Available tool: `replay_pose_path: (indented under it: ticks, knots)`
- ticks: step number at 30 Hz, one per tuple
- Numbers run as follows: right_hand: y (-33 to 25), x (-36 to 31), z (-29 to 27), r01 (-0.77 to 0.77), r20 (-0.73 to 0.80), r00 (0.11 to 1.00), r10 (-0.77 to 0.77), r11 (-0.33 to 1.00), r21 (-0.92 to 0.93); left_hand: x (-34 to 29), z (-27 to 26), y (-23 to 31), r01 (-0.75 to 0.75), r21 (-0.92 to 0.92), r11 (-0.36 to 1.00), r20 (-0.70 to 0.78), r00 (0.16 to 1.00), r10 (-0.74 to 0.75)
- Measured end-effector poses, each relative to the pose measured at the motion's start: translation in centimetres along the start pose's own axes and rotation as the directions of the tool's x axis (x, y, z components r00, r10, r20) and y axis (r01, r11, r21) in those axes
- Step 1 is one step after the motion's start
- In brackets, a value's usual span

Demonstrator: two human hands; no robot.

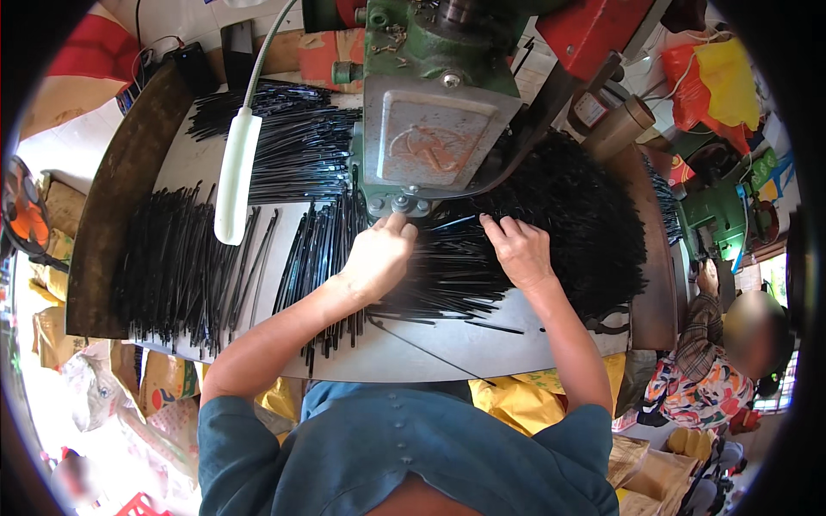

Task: The person feeds long plastic strips into a small press machine by hand to secure connectors onto them.

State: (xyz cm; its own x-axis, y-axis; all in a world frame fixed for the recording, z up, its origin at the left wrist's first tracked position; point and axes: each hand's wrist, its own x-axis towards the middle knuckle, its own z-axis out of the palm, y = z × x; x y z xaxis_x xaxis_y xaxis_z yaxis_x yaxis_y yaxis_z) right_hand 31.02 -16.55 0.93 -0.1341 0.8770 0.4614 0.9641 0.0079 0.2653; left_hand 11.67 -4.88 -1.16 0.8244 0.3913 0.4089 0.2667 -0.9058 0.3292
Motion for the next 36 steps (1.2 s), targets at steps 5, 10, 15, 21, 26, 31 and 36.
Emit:
replay_pose_path:
  ticks: [5,10,15,21,26,31,36]
  knots:
    - [0.0,0.3,-0.4,-0.025,-0.082,0.996,0.036,0.991,0.131,0.0,-0.9,-0.2,0.047,-0.142,0.989,-0.024,0.998,-0.050]
    - [-0.7,1.9,-2.5,-0.307,-0.044,0.903,0.427,0.716,0.627,-0.2,-2.1,0.0,0.187,-0.283,0.941,0.076,0.982,-0.172]
    - [-1.3,3.0,-3.6,-0.496,0.352,0.726,0.590,0.095,0.863,-0.4,-2.8,0.4,0.150,-0.314,0.937,0.047,0.989,-0.143]
    - [-2.7,3.6,-3.3,-0.538,0.473,0.703,0.531,-0.039,0.842,-0.7,-2.7,-0.5,0.145,-0.420,0.896,0.038,0.989,-0.142]
    - [-3.4,3.8,-2.4,-0.551,0.609,0.672,0.420,-0.265,0.791,-0.8,-3.5,-0.1,0.369,-0.580,0.726,0.215,0.929,-0.301]
    - [-4.5,4.1,-1.0,-0.449,0.667,0.636,0.388,-0.517,0.729,-0.6,-4.5,-0.4,0.623,-0.711,0.326,0.446,0.758,-0.477]
    - [-5.6,5.3,0.0,-0.268,0.698,0.580,0.421,-0.710,0.651,-1.4,-3.8,-1.7,0.458,-0.634,0.624,0.208,0.877,-0.433]
